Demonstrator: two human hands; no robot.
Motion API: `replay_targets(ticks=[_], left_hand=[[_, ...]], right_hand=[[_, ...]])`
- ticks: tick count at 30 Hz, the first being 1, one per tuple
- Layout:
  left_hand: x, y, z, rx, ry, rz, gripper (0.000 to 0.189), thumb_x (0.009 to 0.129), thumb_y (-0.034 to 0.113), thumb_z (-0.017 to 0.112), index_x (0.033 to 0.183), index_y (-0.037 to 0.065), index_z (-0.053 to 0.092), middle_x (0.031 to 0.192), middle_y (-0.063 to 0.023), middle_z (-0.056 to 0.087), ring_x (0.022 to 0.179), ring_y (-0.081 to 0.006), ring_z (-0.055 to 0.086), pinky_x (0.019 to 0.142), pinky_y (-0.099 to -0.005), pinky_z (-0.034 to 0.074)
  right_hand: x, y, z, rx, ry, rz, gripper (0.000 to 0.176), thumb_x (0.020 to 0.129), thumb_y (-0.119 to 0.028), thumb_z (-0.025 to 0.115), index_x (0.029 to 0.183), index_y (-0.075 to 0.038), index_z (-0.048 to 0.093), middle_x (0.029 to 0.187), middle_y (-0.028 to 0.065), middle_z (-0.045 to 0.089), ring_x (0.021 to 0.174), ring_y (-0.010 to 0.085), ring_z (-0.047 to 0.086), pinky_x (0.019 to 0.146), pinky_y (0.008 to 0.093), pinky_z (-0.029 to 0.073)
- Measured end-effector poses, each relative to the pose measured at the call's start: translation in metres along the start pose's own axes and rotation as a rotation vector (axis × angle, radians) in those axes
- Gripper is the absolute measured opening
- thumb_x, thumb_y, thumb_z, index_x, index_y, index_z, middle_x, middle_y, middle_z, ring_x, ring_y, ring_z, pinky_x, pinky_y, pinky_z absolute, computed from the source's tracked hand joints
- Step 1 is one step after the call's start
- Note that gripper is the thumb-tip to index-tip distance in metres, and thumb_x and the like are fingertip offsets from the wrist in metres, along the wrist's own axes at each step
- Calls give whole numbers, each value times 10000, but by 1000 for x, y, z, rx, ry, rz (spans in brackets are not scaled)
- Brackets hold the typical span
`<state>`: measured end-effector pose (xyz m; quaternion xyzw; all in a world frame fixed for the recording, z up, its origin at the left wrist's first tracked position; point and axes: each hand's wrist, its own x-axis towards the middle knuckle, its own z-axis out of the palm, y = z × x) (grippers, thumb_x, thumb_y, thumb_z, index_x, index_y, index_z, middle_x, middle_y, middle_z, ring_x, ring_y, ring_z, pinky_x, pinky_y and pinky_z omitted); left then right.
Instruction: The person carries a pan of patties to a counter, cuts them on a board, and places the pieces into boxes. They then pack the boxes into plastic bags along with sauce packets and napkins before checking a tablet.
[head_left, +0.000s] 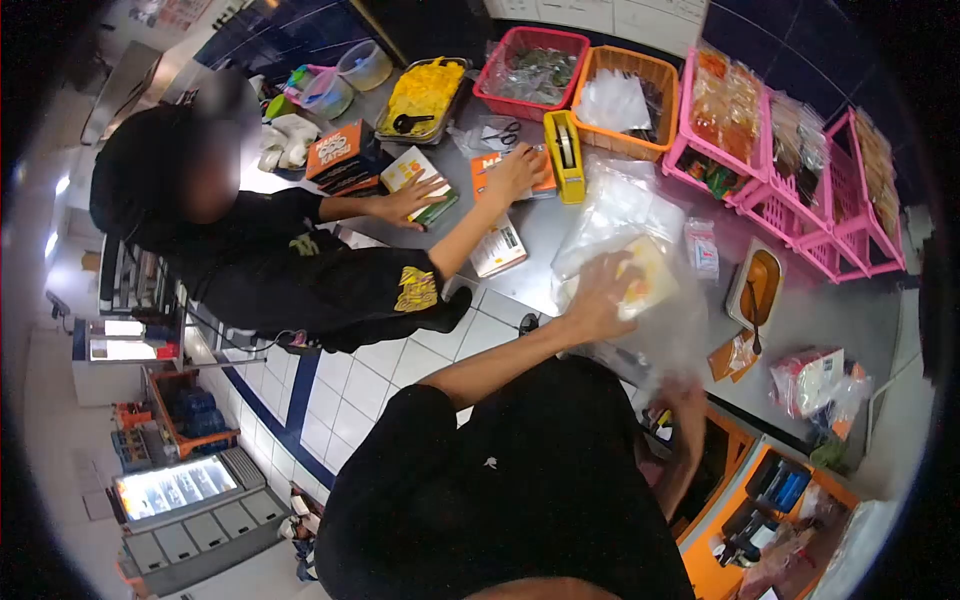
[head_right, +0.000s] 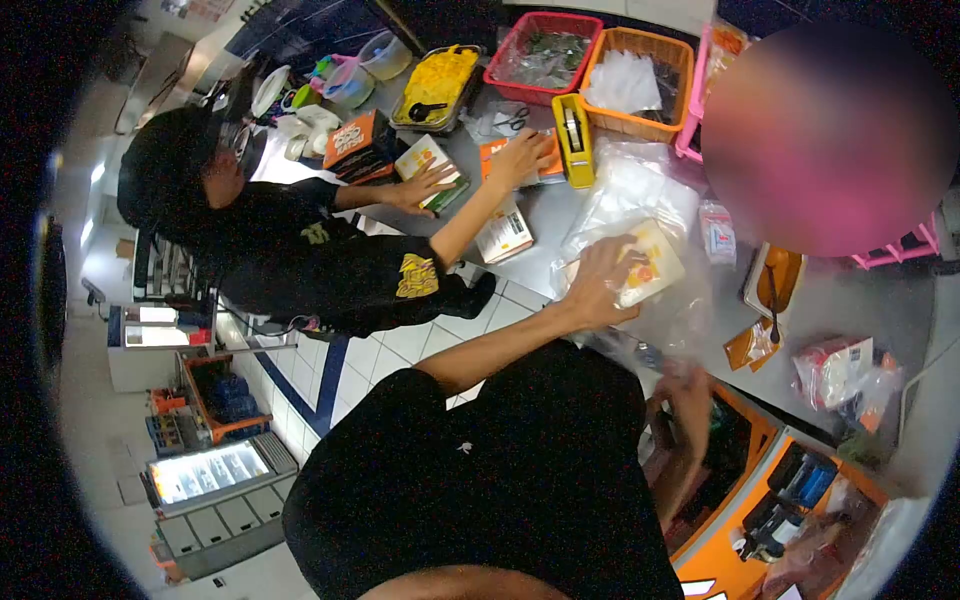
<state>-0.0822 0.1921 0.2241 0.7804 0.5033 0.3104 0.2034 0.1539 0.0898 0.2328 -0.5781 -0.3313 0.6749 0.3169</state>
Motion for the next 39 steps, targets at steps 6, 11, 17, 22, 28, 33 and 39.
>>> replay_targets(ticks=[6,11,17,22,28,33,39], left_hand=[[-6,-28,43,69,-184,148,758,572,328,807,1234,157,479,1345,-141,390,1294,-412,319,1064,-590,228],[-6,-27,49,173,-266,130,683,700,374,751,1263,156,434,1339,-135,404,1287,-419,330,1070,-639,201],[14,33,-82,-449,-288,-89,270,757,152,691,993,61,595,1088,-128,601,1027,-255,591,928,-378,451],[59,-61,-234,-34,796,-319,116,867,123,586,888,27,647,787,-110,673,687,-194,638,617,-326,493],[33,-182,-270,473,571,-799,276,867,262,584,856,7,691,776,-189,684,696,-327,675,644,-410,515],[18,-131,-262,315,629,-703,298,875,276,588,861,-8,680,765,-181,683,693,-312,673,652,-400,506],[37,-76,-243,-63,471,-500,157,886,144,613,876,-9,647,679,-112,635,641,-136,613,610,-307,478]], right_hand=[[38,-39,62,-757,594,-861,560,814,-139,683,1268,40,408,1191,162,560,1121,322,520,955,446,411],[103,-31,45,-874,606,-921,279,840,-117,624,1091,-14,560,1020,150,617,910,317,590,816,393,455],[101,-95,1,-180,871,-768,234,849,-28,531,1078,10,563,896,99,611,796,209,594,741,325,470],[59,-107,41,-883,601,-822,262,786,-3,597,1045,5,557,1021,111,548,969,281,540,867,336,415],[34,-106,61,-954,709,-758,178,806,-93,674,906,19,579,950,136,525,957,331,489,867,394,377],[30,-109,75,-756,742,-779,102,833,-46,634,888,26,586,841,111,555,874,262,527,841,347,391],[35,-116,74,-409,687,-541,103,900,-64,588,857,29,578,799,49,560,770,132,516,732,273,404]])
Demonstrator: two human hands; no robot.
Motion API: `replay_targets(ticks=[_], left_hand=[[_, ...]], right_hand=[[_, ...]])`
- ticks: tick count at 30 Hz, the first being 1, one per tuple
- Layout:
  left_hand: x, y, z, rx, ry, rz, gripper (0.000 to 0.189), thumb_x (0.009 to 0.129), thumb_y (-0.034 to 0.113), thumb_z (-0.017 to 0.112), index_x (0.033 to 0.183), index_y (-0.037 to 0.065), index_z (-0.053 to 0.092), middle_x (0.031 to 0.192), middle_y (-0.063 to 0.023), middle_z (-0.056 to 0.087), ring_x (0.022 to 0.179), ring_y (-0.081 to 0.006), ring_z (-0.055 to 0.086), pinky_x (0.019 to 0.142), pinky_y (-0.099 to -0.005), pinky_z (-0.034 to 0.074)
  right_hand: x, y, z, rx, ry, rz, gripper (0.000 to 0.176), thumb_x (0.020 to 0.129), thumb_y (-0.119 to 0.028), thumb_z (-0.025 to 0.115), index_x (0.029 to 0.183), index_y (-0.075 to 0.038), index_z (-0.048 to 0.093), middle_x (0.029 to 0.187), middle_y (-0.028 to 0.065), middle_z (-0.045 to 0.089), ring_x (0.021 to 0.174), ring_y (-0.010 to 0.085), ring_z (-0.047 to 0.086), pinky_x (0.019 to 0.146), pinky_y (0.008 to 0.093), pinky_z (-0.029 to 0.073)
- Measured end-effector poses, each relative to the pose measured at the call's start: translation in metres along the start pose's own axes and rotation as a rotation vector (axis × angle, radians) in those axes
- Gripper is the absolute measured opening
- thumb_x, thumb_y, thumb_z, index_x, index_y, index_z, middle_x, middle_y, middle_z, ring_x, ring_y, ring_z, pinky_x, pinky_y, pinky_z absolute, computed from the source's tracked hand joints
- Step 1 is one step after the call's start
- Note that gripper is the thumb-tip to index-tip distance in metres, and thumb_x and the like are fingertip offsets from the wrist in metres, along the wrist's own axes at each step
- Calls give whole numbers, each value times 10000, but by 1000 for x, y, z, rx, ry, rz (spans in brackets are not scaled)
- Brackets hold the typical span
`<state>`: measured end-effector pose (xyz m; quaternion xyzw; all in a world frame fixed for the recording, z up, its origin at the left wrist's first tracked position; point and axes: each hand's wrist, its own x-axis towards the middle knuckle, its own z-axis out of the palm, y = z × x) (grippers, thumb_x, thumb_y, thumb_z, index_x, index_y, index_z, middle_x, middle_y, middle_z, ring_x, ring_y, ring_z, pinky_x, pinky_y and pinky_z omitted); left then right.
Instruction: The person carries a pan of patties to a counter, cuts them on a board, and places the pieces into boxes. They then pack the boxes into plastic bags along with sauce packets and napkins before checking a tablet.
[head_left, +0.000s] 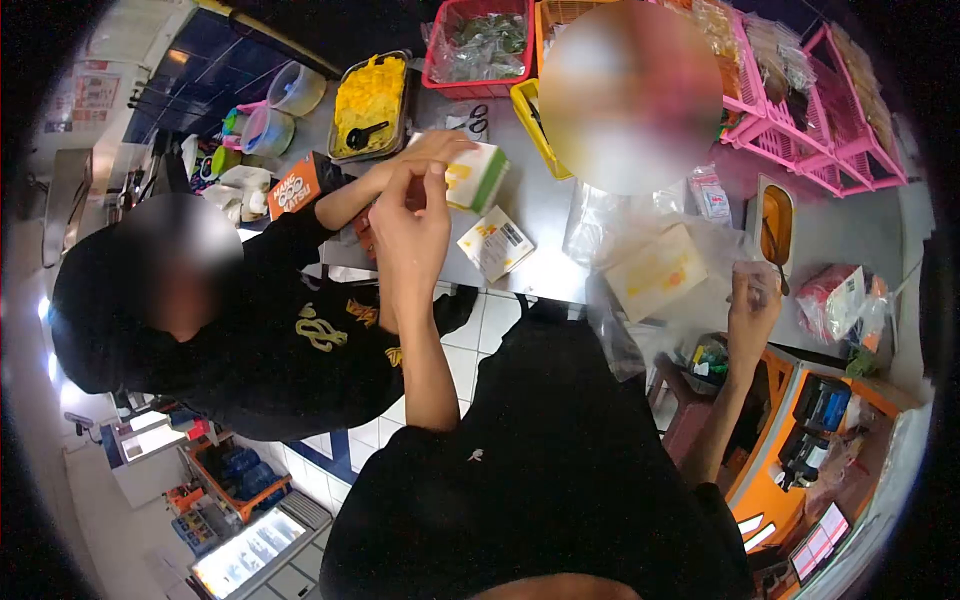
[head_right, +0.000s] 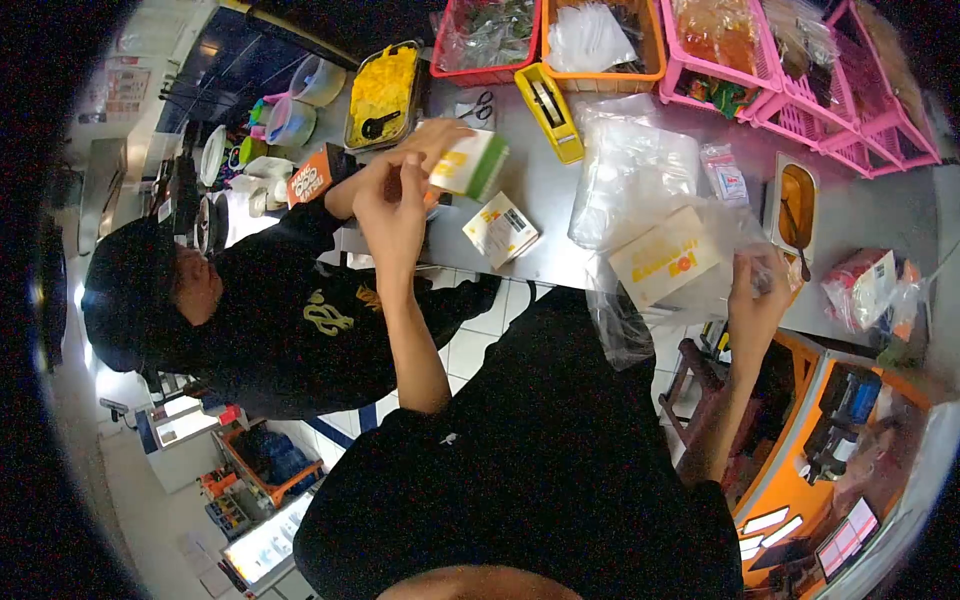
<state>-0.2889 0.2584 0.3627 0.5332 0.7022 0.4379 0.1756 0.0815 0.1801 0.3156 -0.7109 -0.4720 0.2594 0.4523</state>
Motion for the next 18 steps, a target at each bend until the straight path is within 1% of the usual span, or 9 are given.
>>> replay_targets(ticks=[2,4,6,7,9,13,15,16,18], left_hand=[[7,-19,20,-144,-116,132,151,908,133,583,934,-8,629,766,-34,618,676,-75,552,597,-224,443],[16,-38,39,14,-274,114,130,839,64,606,952,11,643,877,-151,668,815,-213,653,724,-338,511],[29,-63,70,277,-533,645,312,781,58,625,1092,55,627,1166,-175,610,1080,-262,594,883,-366,490],[41,-66,83,267,-541,649,312,781,58,625,1092,55,627,1166,-175,610,1080,-262,594,883,-366,490],[65,-67,104,747,-1045,365,453,721,215,703,1126,45,590,1397,-162,443,1311,-314,403,1048,-471,357],[57,-100,146,1077,-970,901,778,713,417,707,1312,-9,453,1450,-156,380,1378,-340,289,1110,-598,182],[61,-96,153,1123,-1049,824,870,628,448,780,1303,3,460,1427,-172,395,1346,-340,336,1100,-583,216],[69,-100,157,1090,-1168,752,937,572,447,814,1310,8,437,1396,-175,418,1326,-339,356,1090,-586,226],[92,-150,169,796,-1265,596,1046,465,386,888,1304,31,372,1281,-171,480,1270,-340,407,1060,-576,270]], right_hand=[[6,8,-6,-211,6,-300,105,923,-100,585,886,-2,583,791,9,538,692,86,481,634,221,378],[9,11,-9,-102,-25,-295,128,928,-120,586,880,-1,585,777,3,530,680,84,472,628,222,373],[7,11,-13,-3,-54,-279,151,933,-140,588,874,-1,586,763,-2,522,668,81,463,621,223,369],[7,8,-12,56,-36,-175,172,926,-155,600,871,8,609,727,-9,518,645,76,448,597,226,353],[7,4,-9,177,43,41,226,919,-233,624,900,-11,664,675,-34,523,604,48,417,548,217,316],[11,2,-15,152,67,122,264,910,-280,637,949,-23,685,696,-43,537,603,37,432,527,218,323],[7,-13,-20,293,129,231,269,911,-281,634,952,-21,690,678,-45,535,576,36,425,492,236,327],[9,-6,-16,168,196,150,317,937,-389,575,816,-101,630,569,-98,367,483,10,313,437,204,216],[8,-5,-22,157,184,154,270,941,-305,574,889,-68,693,648,-52,529,553,29,407,483,230,320]])
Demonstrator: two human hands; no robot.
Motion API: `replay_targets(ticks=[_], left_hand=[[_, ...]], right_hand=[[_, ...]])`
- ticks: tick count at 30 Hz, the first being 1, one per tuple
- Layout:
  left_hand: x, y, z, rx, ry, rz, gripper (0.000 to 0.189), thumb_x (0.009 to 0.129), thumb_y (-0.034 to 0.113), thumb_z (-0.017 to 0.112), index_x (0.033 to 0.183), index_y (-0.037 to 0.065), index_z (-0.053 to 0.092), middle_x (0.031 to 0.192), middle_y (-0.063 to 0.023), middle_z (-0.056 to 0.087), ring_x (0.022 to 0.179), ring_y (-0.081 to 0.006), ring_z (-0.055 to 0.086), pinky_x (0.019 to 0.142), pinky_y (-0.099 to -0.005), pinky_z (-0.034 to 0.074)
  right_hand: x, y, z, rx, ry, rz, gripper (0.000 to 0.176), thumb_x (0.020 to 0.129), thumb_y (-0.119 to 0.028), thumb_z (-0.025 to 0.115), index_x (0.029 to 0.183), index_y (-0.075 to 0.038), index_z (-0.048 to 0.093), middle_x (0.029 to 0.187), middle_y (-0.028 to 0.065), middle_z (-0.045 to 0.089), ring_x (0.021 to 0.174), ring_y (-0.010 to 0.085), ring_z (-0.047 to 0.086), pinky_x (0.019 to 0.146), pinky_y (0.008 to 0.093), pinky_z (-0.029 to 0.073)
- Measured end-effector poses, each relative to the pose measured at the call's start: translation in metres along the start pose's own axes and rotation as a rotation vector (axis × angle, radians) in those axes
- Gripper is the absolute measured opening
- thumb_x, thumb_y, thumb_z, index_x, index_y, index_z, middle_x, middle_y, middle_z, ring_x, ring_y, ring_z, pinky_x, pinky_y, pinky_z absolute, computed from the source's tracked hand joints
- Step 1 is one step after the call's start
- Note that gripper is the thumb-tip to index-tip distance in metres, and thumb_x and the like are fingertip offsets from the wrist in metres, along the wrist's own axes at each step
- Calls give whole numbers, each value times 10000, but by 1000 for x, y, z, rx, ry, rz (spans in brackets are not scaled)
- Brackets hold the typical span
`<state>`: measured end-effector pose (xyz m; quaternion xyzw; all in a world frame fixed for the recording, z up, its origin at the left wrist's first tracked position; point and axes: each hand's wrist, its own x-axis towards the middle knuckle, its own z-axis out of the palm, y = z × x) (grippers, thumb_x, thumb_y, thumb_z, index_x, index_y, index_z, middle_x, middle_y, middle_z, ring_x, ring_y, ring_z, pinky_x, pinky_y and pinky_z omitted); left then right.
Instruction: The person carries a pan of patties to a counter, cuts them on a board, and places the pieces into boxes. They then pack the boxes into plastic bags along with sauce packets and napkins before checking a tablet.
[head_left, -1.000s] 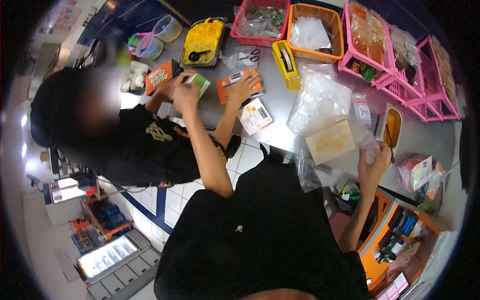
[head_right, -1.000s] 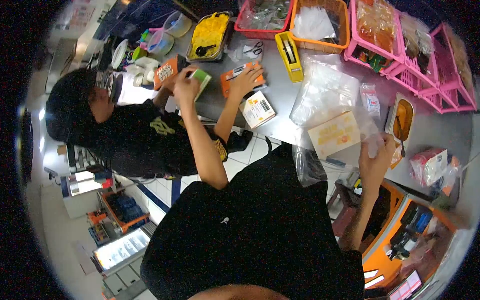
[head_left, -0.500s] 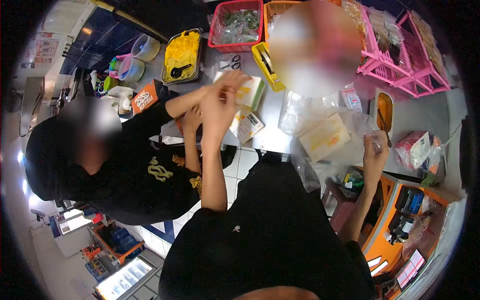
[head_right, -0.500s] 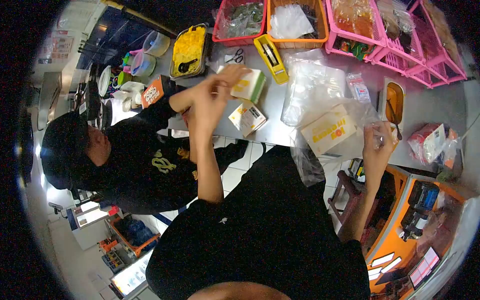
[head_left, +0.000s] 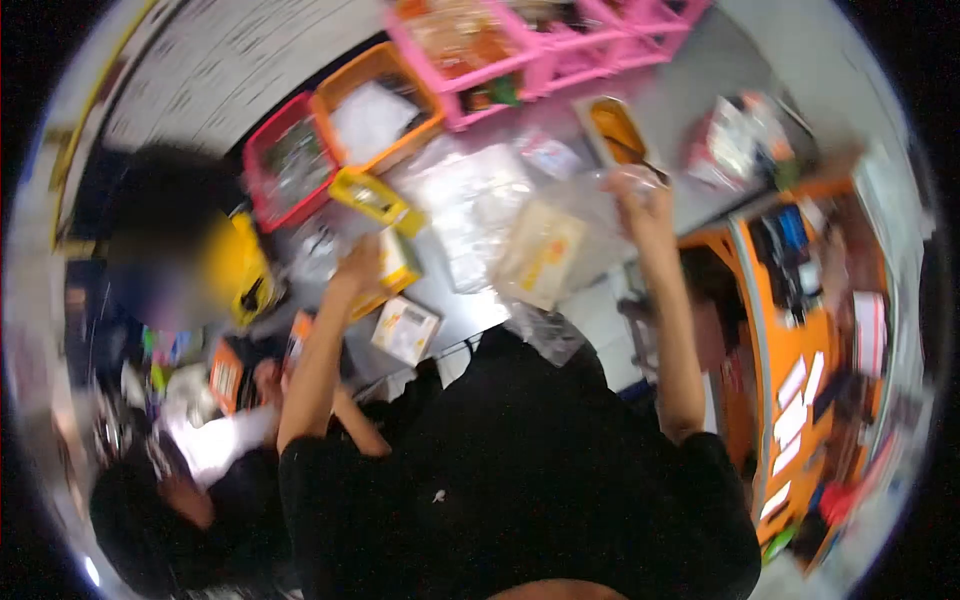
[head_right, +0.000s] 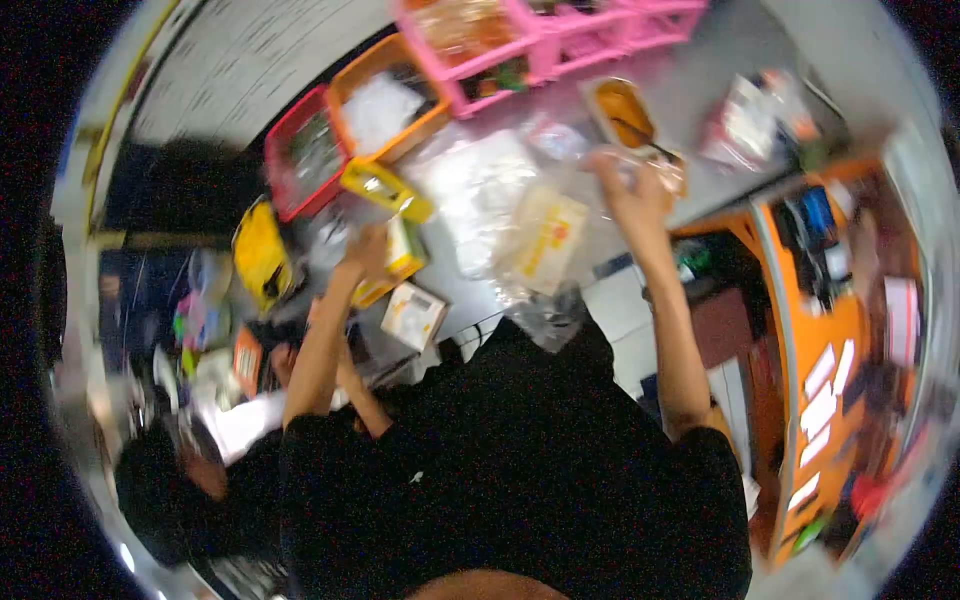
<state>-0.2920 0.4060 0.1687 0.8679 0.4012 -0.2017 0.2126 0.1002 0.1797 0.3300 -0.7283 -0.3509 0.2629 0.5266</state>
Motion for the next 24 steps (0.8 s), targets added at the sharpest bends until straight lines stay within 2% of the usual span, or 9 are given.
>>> replay_targets(ticks=[3,4,7,11,13,17,19,22,24], left_hand=[[-15,5,-21,-98,-10,5,1005,518,356,880,1289,-19,357,1279,-215,424,1221,-374,422,1037,-424,352],[-11,-22,4,46,189,149,1035,526,359,879,1306,-56,340,1257,-226,426,1212,-383,412,1044,-407,345],[-29,-5,-30,-148,111,278,981,570,310,874,1295,-62,328,1227,-235,401,1199,-372,405,1046,-405,341],[-99,120,-118,-623,31,284,1034,601,30,815,1409,70,170,1291,-227,446,1199,-322,478,1035,-391,372],[-133,184,-153,-627,-8,348,1168,573,11,808,1471,116,69,1332,-200,416,1221,-273,451,1035,-383,371],[-108,232,-106,-678,-108,583,1144,613,44,802,1479,125,58,1382,-179,334,1243,-288,410,1032,-405,373],[-85,274,-82,-931,-233,542,1111,652,54,793,1480,133,58,1352,-190,364,1239,-290,415,1037,-402,364],[-70,319,-78,-1016,-300,341,1064,702,60,779,1481,144,59,1285,-202,423,1209,-287,443,1034,-383,362],[-39,302,-49,-766,-51,309,1025,721,62,762,1473,112,67,1230,-196,460,1157,-286,481,1006,-374,388]], right_hand=[[-10,-8,-1,91,-97,-11,263,956,-270,543,881,-63,687,693,-38,586,566,40,427,509,221,348],[-13,-9,-1,75,-43,-4,263,956,-270,543,881,-63,687,693,-38,586,566,40,427,509,221,348],[-14,-3,-2,41,-94,-56,250,953,-250,538,893,-55,682,796,-6,628,653,67,509,560,247,415],[-18,10,4,7,-73,-250,199,939,-190,532,946,-50,674,872,34,674,736,99,578,616,278,461],[-30,-7,5,188,-164,-37,210,947,-189,526,947,-34,669,777,29,651,681,96,555,593,281,449],[-31,1,-7,181,-272,-104,221,951,-198,520,942,-39,671,786,30,651,693,98,552,620,288,461],[-23,35,-10,419,-319,46,241,951,-231,530,942,-34,669,783,44,646,715,104,554,667,300,471],[-35,61,-19,218,-145,-133,243,948,-220,518,930,-23,658,826,86,657,780,127,580,725,317,478],[-43,80,-7,244,-158,-352,186,909,-135,506,904,-23,654,822,110,656,787,204,619,737,362,487]])
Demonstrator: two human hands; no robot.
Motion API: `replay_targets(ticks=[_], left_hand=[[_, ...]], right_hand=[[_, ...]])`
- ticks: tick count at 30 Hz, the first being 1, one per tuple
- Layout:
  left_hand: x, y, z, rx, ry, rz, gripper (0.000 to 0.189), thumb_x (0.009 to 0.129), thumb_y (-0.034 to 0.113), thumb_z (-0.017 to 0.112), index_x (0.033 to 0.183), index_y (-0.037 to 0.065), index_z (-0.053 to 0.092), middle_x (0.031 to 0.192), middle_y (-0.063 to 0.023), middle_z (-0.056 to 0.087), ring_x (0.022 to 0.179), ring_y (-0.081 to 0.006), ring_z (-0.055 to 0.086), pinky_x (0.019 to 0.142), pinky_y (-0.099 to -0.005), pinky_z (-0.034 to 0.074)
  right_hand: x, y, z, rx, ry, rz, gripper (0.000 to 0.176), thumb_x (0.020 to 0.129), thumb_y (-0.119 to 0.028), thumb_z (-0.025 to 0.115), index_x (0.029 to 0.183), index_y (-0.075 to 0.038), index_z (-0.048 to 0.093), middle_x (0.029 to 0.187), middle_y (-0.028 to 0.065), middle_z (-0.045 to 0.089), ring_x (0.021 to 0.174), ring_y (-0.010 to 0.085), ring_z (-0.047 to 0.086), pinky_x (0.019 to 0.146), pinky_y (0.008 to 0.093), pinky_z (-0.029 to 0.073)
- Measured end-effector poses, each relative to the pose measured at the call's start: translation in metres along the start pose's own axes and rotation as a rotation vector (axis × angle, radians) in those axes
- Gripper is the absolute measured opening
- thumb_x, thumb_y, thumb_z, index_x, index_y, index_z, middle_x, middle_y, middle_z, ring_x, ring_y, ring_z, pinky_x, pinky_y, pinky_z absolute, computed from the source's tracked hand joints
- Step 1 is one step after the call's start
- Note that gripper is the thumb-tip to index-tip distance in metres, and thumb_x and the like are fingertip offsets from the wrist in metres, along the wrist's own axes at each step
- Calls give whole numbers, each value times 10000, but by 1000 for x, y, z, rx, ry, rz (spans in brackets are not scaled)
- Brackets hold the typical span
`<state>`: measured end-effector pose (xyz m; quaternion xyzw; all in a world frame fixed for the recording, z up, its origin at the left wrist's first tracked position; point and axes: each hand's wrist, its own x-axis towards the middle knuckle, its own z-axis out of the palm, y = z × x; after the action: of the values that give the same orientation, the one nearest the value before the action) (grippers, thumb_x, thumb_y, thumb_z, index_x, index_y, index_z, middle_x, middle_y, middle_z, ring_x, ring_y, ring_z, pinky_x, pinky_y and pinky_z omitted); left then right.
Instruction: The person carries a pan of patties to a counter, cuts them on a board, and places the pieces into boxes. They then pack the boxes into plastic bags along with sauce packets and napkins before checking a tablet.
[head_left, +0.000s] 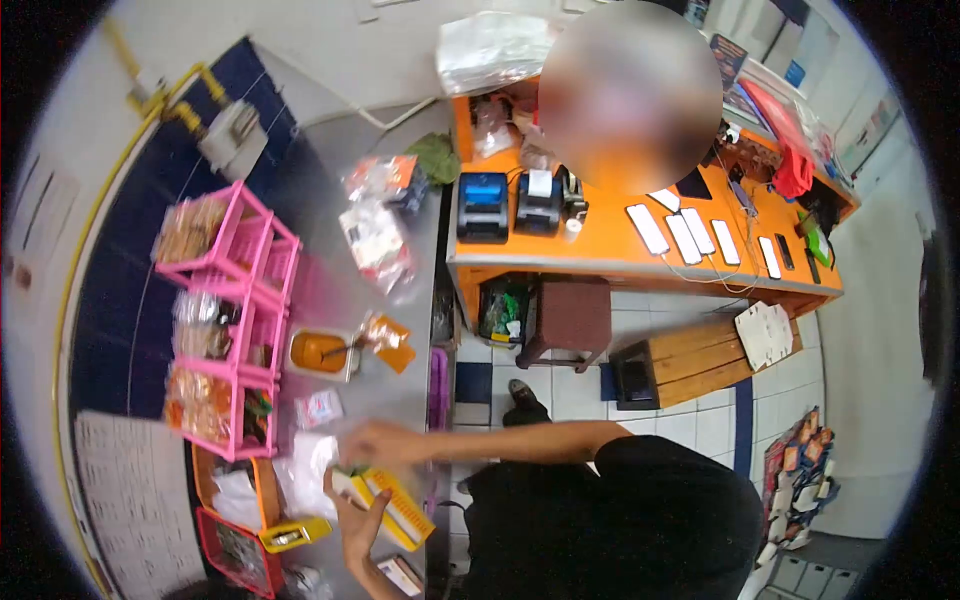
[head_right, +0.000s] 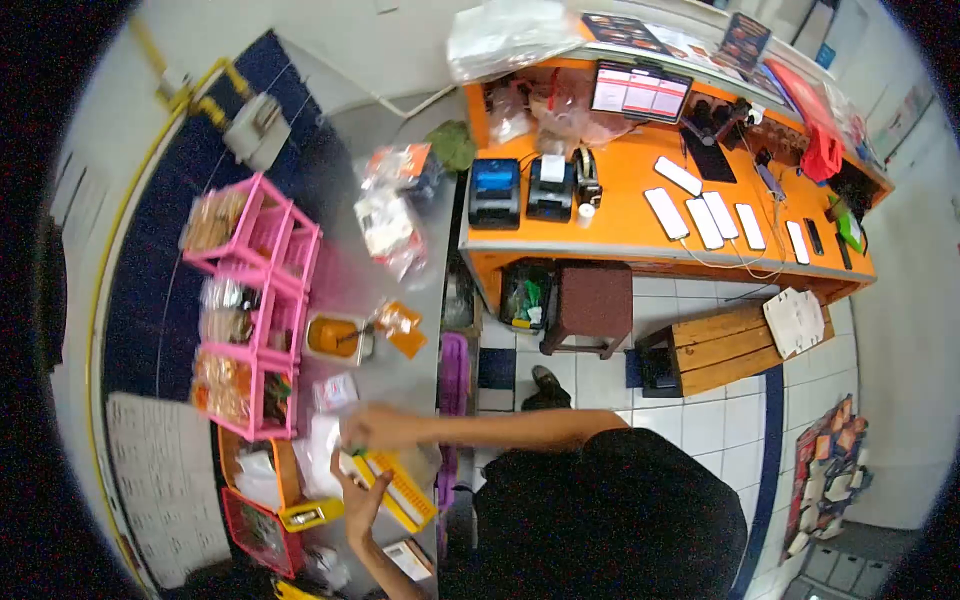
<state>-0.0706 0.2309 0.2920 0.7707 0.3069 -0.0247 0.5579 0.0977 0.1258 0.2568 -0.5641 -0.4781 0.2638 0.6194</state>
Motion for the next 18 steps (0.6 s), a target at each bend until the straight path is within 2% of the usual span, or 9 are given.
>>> replay_targets(ticks=[1,4,6,9,12,13,14,16,18], left_hand=[[8,-18,1,95,45,153,926,744,81,739,1449,101,139,1223,-198,475,1137,-293,494,990,-385,400],[24,-39,13,311,101,545,657,811,119,675,1380,81,350,1195,-211,521,1088,-318,527,955,-420,430],[32,-38,31,364,218,215,606,800,186,691,1315,21,419,1243,-238,479,1111,-359,502,968,-450,416],[37,-1,77,788,305,-352,749,759,382,722,1287,-55,419,1292,-263,437,1108,-422,480,976,-476,403],[46,-1,115,1084,439,-410,909,678,472,748,1328,-45,379,1250,-261,481,1195,-376,459,972,-486,403],[44,-3,126,1244,515,-286,983,671,594,698,1322,-66,372,1209,-267,499,1143,-407,471,958,-523,400],[42,-19,124,1244,514,-297,983,671,594,698,1322,-66,372,1209,-267,499,1143,-407,471,958,-523,400],[38,-62,106,1165,378,-378,964,774,617,586,1374,-83,306,1413,-276,336,1232,-478,394,1014,-514,372],[43,-74,98,1111,333,-445,957,783,611,577,1381,-81,298,1426,-277,319,1251,-480,375,1023,-522,364]], right_hand=[[-7,16,21,31,15,-122,142,867,-105,520,847,-23,634,754,114,621,760,281,618,715,404,477],[-4,-2,32,49,-39,-224,132,837,-104,520,789,-4,592,700,142,578,739,333,606,691,433,464],[14,-22,17,-98,67,79,190,835,-152,520,753,14,563,708,169,575,718,373,590,661,454,450],[30,9,10,-32,-57,-63,208,847,-174,501,786,18,554,690,165,575,665,340,586,643,440,458],[29,28,-6,54,-231,-105,215,848,-186,507,799,16,559,698,163,581,662,326,585,647,436,461],[26,33,-10,81,-274,-96,217,848,-191,509,804,15,561,700,162,583,661,322,585,648,434,462],[23,36,-11,101,-320,-79,220,848,-195,511,808,15,562,703,161,585,661,317,585,649,433,463],[14,40,-9,134,-424,-61,225,849,-203,514,817,14,566,708,159,588,659,308,585,651,430,465],[-2,44,10,158,-544,-48,231,850,-211,518,825,12,569,713,158,592,657,299,584,654,427,467]])
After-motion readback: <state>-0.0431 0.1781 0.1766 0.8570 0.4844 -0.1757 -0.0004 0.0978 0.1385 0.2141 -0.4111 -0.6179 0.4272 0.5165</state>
